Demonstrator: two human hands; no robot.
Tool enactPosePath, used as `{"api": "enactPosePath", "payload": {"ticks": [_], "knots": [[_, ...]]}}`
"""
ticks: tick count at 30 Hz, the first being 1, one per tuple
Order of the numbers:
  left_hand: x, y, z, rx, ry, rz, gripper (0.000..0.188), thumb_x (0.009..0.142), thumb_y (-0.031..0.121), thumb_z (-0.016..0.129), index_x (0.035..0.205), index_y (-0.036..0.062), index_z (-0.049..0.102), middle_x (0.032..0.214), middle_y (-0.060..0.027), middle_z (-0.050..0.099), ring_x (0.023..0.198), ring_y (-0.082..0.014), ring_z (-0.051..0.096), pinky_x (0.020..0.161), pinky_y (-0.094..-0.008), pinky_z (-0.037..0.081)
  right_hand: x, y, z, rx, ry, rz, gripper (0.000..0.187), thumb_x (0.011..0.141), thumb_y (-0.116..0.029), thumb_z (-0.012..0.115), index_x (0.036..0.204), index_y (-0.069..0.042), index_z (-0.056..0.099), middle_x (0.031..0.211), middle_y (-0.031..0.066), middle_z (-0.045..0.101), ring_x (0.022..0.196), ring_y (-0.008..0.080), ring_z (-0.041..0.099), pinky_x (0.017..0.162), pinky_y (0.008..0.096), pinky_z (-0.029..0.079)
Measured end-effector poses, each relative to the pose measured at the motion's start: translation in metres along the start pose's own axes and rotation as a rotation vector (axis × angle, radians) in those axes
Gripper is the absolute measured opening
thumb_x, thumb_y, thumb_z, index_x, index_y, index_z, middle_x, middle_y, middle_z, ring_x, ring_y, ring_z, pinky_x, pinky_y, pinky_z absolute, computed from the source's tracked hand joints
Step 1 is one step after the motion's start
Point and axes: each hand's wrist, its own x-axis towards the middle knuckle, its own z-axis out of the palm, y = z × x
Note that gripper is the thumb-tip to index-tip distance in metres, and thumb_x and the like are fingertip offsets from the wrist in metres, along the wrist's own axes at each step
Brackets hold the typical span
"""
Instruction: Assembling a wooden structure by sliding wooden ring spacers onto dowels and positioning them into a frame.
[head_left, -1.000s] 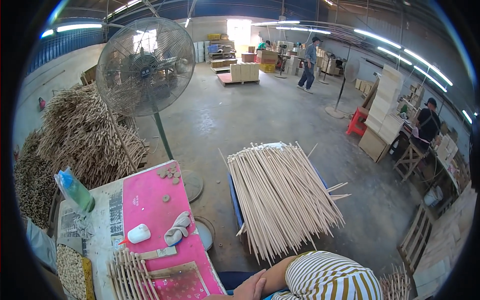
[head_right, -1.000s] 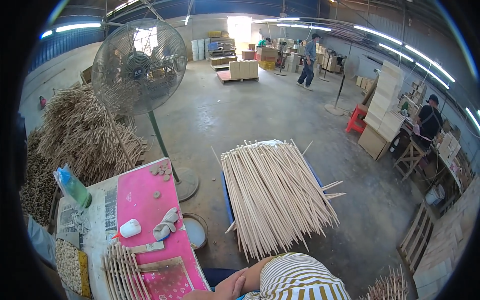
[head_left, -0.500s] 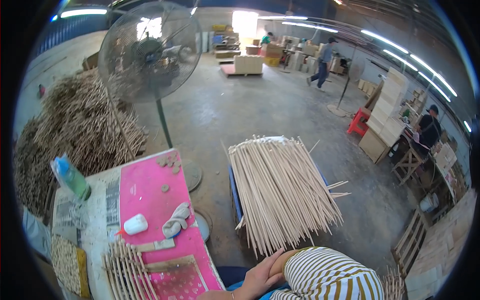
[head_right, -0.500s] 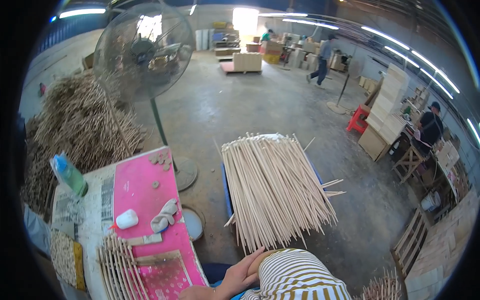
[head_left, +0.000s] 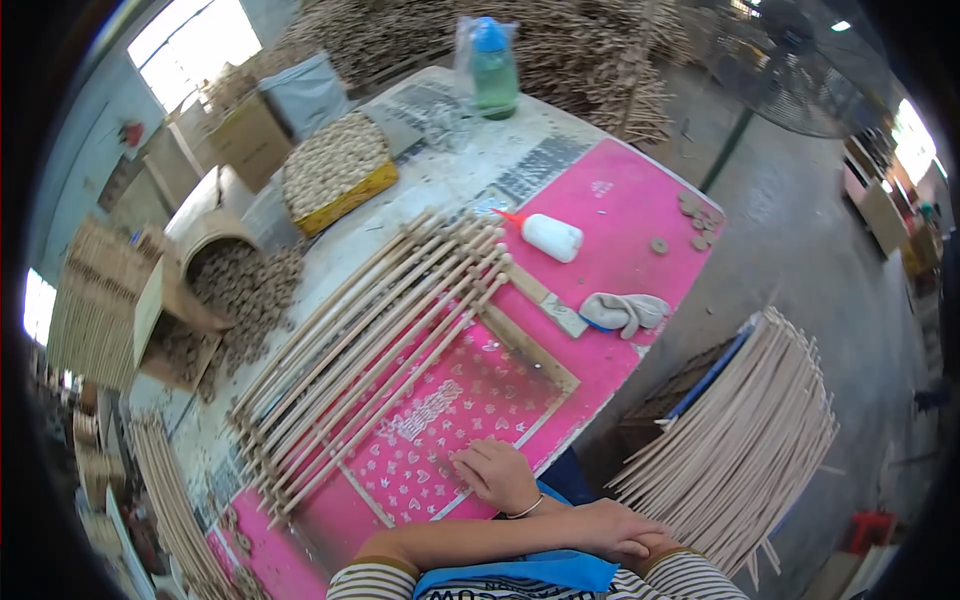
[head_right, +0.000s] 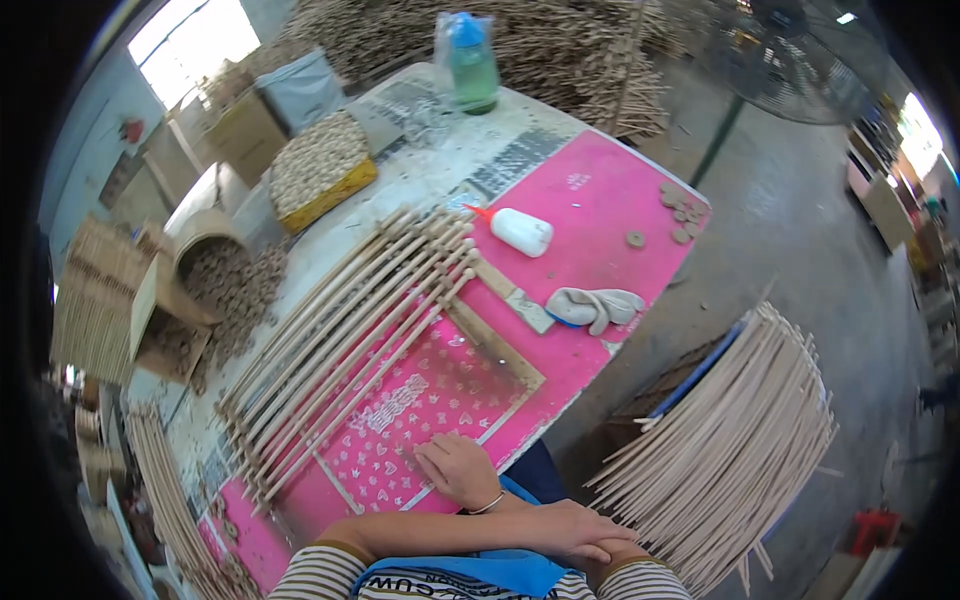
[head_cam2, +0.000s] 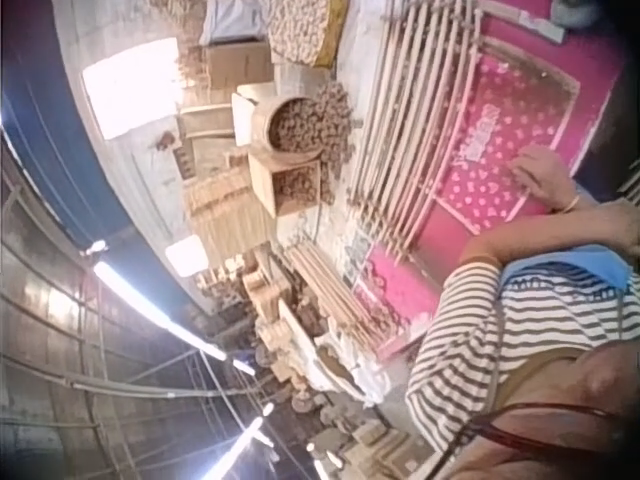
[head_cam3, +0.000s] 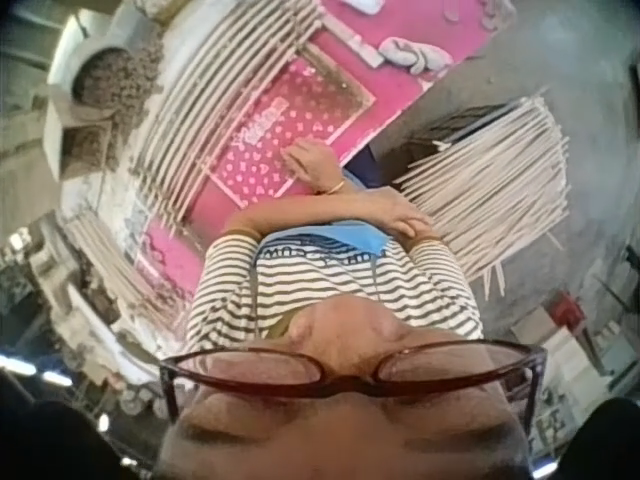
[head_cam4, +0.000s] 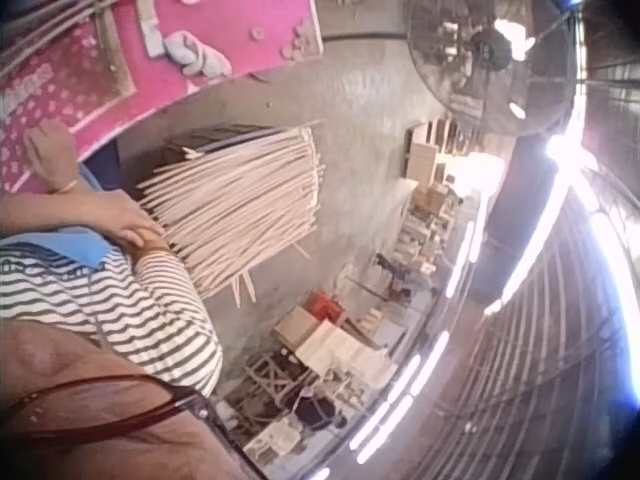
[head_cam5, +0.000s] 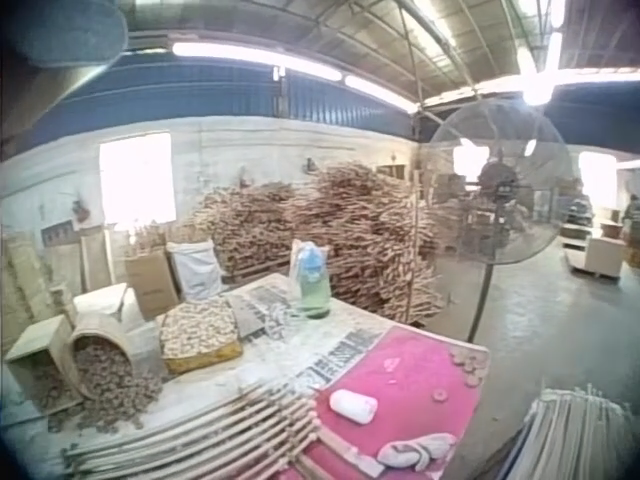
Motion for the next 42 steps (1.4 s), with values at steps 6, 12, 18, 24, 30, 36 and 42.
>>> {"api": "enactPosePath", "payload": {"ticks": [6, 12, 18, 24, 30, 36, 42], "knots": [[0.025, -0.010, 0.027, 0.240, -0.032, 0.054, 0.060, 0.095, 0.040, 0.069, 0.147, 0.0136, 0.054, 0.103, -0.0159, 0.075, 0.101, -0.0384, 0.071, 0.080, -0.0530, 0.055, -0.005, 0.004, -0.011, -0.042, 0.063, 0.026, 0.011, 0.093, -0.014, 0.074, 0.100, -0.006, 0.074, 0.084, 0.0126, 0.065, 0.077, 0.0332, 0.064, 0.069, 0.0446, 0.050], [0.024, -0.037, 0.040, 0.148, 0.337, 0.204, 0.041, 0.098, 0.049, 0.059, 0.112, 0.0116, 0.066, 0.097, -0.0167, 0.075, 0.097, -0.0415, 0.071, 0.074, -0.0556, 0.055, -0.003, 0.001, 0.004, -0.096, 0.051, -0.110, 0.008, 0.095, -0.010, 0.071, 0.099, -0.004, 0.073, 0.085, 0.0144, 0.065, 0.078, 0.0350, 0.065, 0.069, 0.0437, 0.049], [0.011, -0.057, 0.055, 0.515, 0.312, 0.165, 0.054, 0.102, 0.031, 0.060, 0.154, 0.0164, 0.054, 0.129, -0.0162, 0.072, 0.109, -0.0368, 0.072, 0.084, -0.0497, 0.058, -0.004, 0.010, -0.003, -0.003, 0.076, -0.063, 0.011, 0.101, -0.006, 0.065, 0.100, 0.001, 0.073, 0.091, 0.0145, 0.072, 0.081, 0.0281, 0.069, 0.074, 0.0374, 0.052], [-0.034, -0.051, 0.063, 0.453, 0.604, 0.209, 0.045, 0.102, 0.035, 0.059, 0.143, 0.0187, 0.066, 0.117, -0.0147, 0.077, 0.102, -0.0324, 0.075, 0.081, -0.0486, 0.058, -0.007, 0.026, 0.006, 0.022, 0.017, 0.036, 0.015, 0.104, -0.009, 0.063, 0.104, 0.002, 0.073, 0.087, 0.0100, 0.069, 0.075, 0.0176, 0.061, 0.069, 0.0319, 0.048], [-0.174, 0.050, 0.080, -0.002, 1.044, 0.175, 0.040, 0.092, 0.016, 0.074, 0.131, 0.0092, 0.071, 0.106, -0.0128, 0.077, 0.102, -0.0288, 0.073, 0.090, -0.0434, 0.057, -0.003, 0.022, 0.001, -0.001, 0.014, -0.051, 0.016, 0.106, -0.009, 0.060, 0.104, 0.002, 0.072, 0.084, 0.0040, 0.062, 0.071, 0.0112, 0.051, 0.064, 0.0288, 0.043], [-0.409, 0.106, 0.119, -0.001, 1.932, 0.000, 0.020, 0.103, 0.021, 0.069, 0.108, 0.0029, 0.077, 0.106, -0.0069, 0.076, 0.096, -0.0175, 0.071, 0.090, -0.0329, 0.057, -0.004, 0.024, -0.002, -0.068, 0.001, -0.044, 0.015, 0.106, -0.007, 0.060, 0.103, 0.003, 0.072, 0.087, 0.0060, 0.064, 0.076, 0.0131, 0.054, 0.067, 0.0290, 0.044], [-0.624, 0.020, 0.175, 0.665, 2.339, -1.090, 0.044, 0.100, 0.039, 0.069, 0.136, 0.0147, 0.067, 0.139, -0.0120, 0.067, 0.122, -0.0309, 0.068, 0.103, -0.0449, 0.052, -0.002, 0.022, 0.000, -0.089, -0.039, -0.044, 0.015, 0.105, -0.005, 0.060, 0.102, 0.003, 0.071, 0.091, 0.0106, 0.068, 0.082, 0.0200, 0.062, 0.073, 0.0319, 0.047]]}}
